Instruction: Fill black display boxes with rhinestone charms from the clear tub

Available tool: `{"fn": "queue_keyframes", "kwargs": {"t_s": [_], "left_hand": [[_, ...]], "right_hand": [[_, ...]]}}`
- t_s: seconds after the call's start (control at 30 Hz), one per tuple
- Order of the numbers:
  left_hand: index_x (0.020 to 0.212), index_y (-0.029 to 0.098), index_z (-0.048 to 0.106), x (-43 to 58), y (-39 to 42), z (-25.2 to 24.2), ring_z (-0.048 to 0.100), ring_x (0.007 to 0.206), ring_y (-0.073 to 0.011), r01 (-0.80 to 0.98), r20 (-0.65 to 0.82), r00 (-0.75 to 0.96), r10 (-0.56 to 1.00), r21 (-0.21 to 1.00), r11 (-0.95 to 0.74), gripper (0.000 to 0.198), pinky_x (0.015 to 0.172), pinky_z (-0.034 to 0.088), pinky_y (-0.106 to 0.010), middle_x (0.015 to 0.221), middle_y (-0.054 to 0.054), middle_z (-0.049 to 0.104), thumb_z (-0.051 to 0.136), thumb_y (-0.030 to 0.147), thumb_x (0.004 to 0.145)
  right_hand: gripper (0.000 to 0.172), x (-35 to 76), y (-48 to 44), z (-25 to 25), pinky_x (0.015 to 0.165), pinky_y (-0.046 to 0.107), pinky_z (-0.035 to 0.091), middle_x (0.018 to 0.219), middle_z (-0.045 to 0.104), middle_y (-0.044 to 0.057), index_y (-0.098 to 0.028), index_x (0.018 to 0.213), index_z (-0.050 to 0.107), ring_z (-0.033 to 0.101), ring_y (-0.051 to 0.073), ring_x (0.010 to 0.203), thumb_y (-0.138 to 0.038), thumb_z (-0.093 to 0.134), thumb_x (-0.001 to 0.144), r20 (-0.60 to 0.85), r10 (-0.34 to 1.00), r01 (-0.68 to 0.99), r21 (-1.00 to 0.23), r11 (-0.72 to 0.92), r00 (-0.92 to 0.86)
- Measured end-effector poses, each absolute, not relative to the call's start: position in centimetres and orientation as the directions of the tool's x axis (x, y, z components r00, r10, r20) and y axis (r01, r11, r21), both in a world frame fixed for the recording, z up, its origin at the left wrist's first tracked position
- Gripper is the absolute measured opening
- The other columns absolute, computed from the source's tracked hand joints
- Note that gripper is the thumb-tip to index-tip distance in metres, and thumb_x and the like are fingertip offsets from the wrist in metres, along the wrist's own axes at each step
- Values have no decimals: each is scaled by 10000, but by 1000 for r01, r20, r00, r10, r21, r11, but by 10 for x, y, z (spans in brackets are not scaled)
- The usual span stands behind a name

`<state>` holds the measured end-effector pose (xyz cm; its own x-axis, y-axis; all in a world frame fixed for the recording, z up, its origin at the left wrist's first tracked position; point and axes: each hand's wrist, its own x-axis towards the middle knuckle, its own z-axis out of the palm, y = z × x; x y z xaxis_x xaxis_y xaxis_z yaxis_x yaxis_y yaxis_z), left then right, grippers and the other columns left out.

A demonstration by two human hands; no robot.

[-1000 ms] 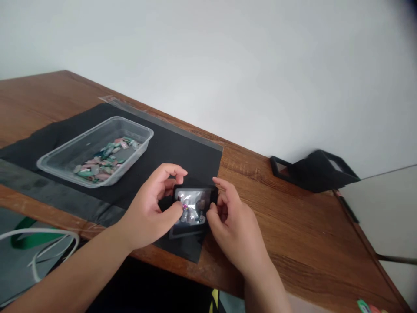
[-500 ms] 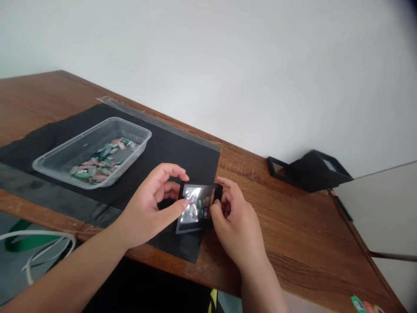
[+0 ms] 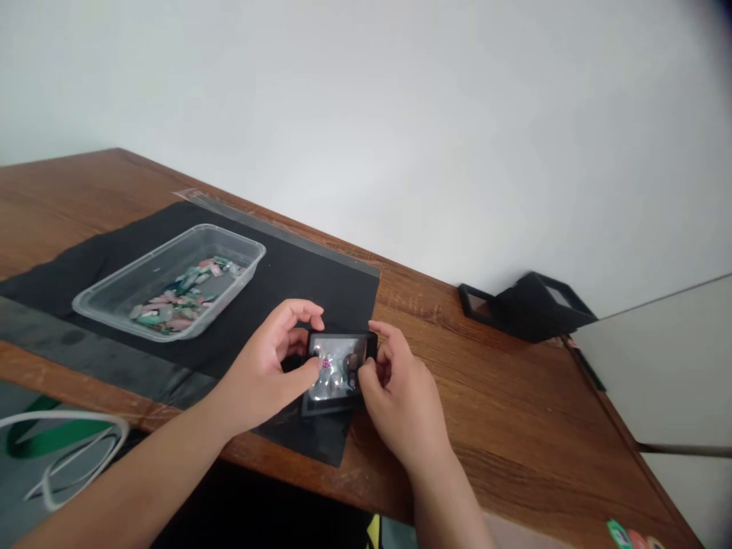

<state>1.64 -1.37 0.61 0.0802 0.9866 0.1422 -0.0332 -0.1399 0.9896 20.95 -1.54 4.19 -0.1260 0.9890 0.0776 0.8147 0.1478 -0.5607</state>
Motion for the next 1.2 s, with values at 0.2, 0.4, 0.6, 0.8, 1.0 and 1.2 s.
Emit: {"fn": "queue_keyframes", "kwargs": {"t_s": [0.2,0.4,0.6,0.8,1.0,1.2], "left_hand": [[1265,249,499,14,-15,2,641,967,-174,-140,139,91,986,982,-126,488,838,537,-320,1298,-97,567,663,131,821],[1297,256,519,17,-14,1,659,1089,-214,14,65,223,973,997,-70,487,948,528,-369,1285,-92,636,698,193,848],[1200,234,605,18,-13,11,689,1097,-240,87,10,338,941,995,-41,330,944,541,-374,1198,-68,711,686,241,880],[1184,189,642,19,-11,13,741,975,-244,-12,-60,246,967,998,65,369,875,582,-360,1088,-81,765,736,309,848],[1101,160,670,18,-6,12,754,881,-222,-146,-151,189,970,973,180,394,771,578,-289,975,-63,789,803,287,753],[1067,168,678,18,-5,13,736,816,-178,-183,-155,151,976,966,182,381,688,552,-238,931,-34,786,817,294,735]], "right_hand": [[442,210,-15,40,593,260,390,664,557,-59,-227,1298,541,578,164,611,-190,496,860,116,991,785,-608,119,-61],[422,213,-13,37,605,273,404,726,574,-44,-212,1309,509,570,164,623,-208,477,889,144,990,763,-639,101,-11],[434,215,-12,35,617,281,413,726,556,-49,-215,1344,471,559,164,633,-220,477,911,127,992,734,-673,93,-9],[388,218,-10,34,601,260,424,722,534,-57,-226,1339,488,538,131,604,-230,493,952,170,984,638,-752,165,-55],[397,221,-10,28,571,252,458,807,579,-27,-257,1359,512,542,119,603,-346,554,974,275,958,549,-789,275,-84],[819,223,-10,23,702,351,556,1229,618,98,-284,1515,372,625,208,863,-483,760,822,304,936,624,-700,347,-178]]}}
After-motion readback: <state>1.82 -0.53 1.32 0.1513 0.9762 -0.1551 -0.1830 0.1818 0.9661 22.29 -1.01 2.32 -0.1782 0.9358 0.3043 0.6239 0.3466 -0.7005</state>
